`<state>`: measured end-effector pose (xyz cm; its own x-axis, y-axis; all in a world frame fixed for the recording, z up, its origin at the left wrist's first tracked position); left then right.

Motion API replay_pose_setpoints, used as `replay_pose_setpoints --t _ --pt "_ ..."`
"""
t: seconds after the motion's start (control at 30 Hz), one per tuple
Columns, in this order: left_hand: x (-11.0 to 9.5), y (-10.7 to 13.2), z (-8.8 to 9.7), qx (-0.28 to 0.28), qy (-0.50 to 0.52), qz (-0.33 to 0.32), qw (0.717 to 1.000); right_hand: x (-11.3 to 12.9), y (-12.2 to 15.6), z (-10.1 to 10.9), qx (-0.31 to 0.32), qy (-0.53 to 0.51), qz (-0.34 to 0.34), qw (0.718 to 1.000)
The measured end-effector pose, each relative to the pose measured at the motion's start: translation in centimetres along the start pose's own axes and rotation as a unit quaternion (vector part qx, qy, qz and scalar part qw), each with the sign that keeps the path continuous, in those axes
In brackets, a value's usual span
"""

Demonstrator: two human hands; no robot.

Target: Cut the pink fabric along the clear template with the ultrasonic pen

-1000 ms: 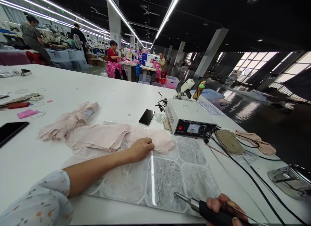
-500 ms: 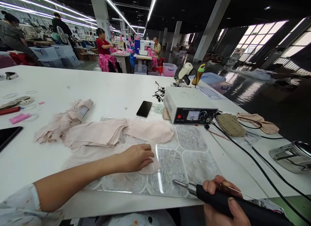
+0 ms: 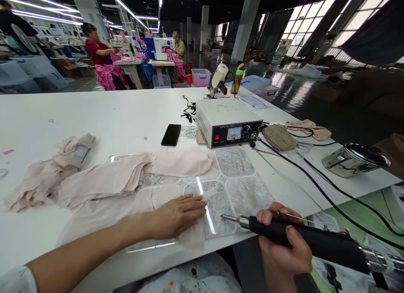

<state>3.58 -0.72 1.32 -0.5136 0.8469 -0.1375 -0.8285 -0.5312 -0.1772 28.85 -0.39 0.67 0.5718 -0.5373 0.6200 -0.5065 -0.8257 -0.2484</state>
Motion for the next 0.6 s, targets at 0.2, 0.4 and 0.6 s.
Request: replay_pose_setpoints --t 0.2,0.4,0.6 --pt "2.7 -1.7 -1.4 0.011 -0.069 -0.03 0.997 -0.9 -0.1 -0.4 0.008 -0.003 0.025 1.0" --pt "3.2 -1.7 -2.3 0.017 -0.088 -0.053 0.995 -1.6 -1.1 -0.4 0.007 0.005 0.027 1.0" --pt "3.0 -1.4 -2.4 0.007 -0.084 -0.046 0.995 -2.2 -1.9 -0.7 0.001 0.026 0.025 0.999"
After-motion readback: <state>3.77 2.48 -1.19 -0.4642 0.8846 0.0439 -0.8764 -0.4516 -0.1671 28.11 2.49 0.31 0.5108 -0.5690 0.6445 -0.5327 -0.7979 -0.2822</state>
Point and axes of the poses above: each hand's wrist, its own y-axis away from the middle knuckle, its own z-axis out of the back of the hand, x = y × z, the point moved 4 cm from there along -y, towards the middle knuckle, and after that the axes turned 12 degrees about -y, right-handed, at the moved point
